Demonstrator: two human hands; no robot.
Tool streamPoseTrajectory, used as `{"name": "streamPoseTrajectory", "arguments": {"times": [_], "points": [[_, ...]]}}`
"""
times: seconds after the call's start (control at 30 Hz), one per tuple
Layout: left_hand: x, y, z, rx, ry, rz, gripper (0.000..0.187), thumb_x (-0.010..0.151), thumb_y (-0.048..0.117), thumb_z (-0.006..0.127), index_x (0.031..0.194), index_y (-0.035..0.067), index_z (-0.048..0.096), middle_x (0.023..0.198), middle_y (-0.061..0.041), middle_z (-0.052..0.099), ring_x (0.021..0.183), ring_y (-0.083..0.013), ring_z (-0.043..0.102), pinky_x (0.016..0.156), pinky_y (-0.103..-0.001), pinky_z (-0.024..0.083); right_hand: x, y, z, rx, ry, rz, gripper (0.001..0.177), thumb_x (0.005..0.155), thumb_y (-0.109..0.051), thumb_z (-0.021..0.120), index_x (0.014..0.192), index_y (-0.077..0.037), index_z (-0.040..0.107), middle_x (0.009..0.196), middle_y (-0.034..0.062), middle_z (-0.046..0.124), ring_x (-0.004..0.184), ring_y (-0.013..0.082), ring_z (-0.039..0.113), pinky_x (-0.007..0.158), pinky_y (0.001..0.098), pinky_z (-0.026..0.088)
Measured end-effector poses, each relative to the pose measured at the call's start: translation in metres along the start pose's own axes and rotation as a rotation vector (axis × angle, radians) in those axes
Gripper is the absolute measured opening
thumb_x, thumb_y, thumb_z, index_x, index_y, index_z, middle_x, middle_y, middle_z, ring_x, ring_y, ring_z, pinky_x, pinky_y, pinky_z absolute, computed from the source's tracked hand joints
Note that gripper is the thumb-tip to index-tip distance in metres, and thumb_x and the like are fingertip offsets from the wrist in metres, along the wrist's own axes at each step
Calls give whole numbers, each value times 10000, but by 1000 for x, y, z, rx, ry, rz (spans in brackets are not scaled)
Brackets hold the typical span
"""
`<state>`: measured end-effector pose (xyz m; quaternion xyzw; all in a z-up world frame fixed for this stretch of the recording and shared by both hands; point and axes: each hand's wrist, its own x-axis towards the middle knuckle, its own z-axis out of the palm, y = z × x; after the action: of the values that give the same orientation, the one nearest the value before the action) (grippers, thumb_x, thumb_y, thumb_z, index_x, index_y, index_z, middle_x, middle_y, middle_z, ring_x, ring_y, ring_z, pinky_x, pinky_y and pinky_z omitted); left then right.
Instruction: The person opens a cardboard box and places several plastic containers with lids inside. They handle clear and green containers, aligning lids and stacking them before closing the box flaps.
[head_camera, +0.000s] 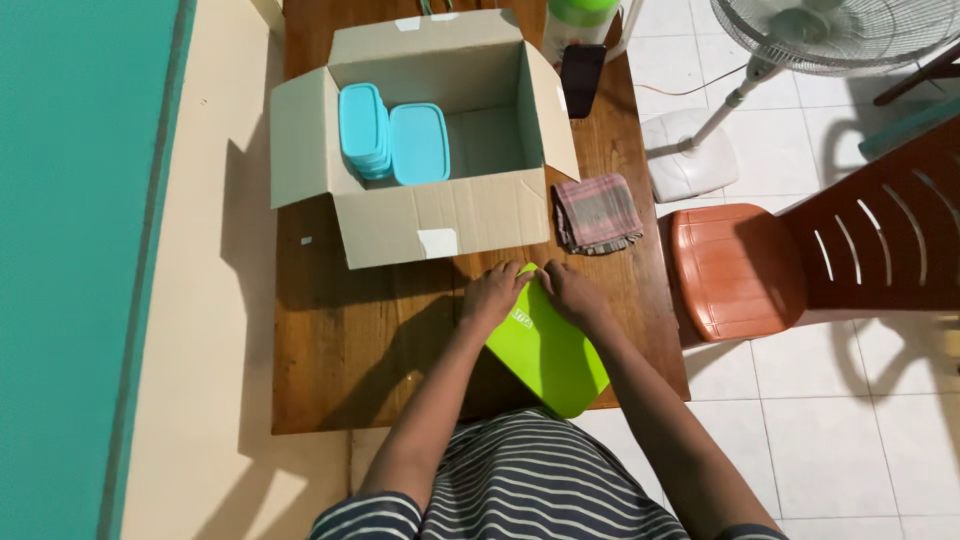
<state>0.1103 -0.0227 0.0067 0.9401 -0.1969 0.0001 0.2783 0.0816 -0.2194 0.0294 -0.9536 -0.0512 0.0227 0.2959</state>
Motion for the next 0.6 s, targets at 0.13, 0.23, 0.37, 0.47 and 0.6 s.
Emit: {"name": "streamPoseTrajectory", "arguments": {"times": [0.13, 0.23, 0.37, 0.47, 0.6], "points": [[-24, -4, -5, -36, -46, -228, 483, 1073, 537, 378, 1055, 124, 628, 1018, -163, 734, 893, -408, 707, 738, -543, 565, 5, -6, 11, 57, -6, 168, 442, 1031, -497, 474, 1053, -68, 580, 884, 243, 712, 838, 477, 675, 693, 569, 512], [-39, -8, -10, -80, -58, -333, 495, 1069, 541, 371, 1078, 126, 641, 1015, -182, 731, 887, -438, 693, 762, -567, 552, -1, -2, 20, -43, 54, 207, 486, 1037, -538, 487, 1007, -61, 570, 846, 265, 699, 805, 490, 669, 679, 581, 511], [-29, -11, -15, -128, -108, -260, 505, 1092, 510, 333, 1072, 121, 656, 1028, -178, 731, 891, -431, 699, 765, -555, 563, -19, 2, 34, -35, 137, 274, 449, 1036, -510, 482, 1044, -69, 559, 810, 266, 691, 749, 507, 654, 641, 609, 489], [-10, -9, -18, -53, -204, -243, 476, 1074, 503, 347, 1085, 163, 680, 1018, -164, 739, 901, -408, 708, 770, -549, 560, -29, -4, 32, 41, 197, 298, 389, 1070, -448, 475, 1129, -70, 545, 871, 270, 694, 788, 497, 661, 664, 598, 493], [3, -6, -13, -21, -60, -34, 430, 1063, 467, 378, 1053, 176, 694, 995, -102, 758, 879, -369, 718, 728, -529, 569, -45, -26, 20, 71, 207, 327, 357, 1034, -258, 496, 1364, -124, 502, 1189, 253, 630, 861, 478, 666, 703, 574, 511]]}}
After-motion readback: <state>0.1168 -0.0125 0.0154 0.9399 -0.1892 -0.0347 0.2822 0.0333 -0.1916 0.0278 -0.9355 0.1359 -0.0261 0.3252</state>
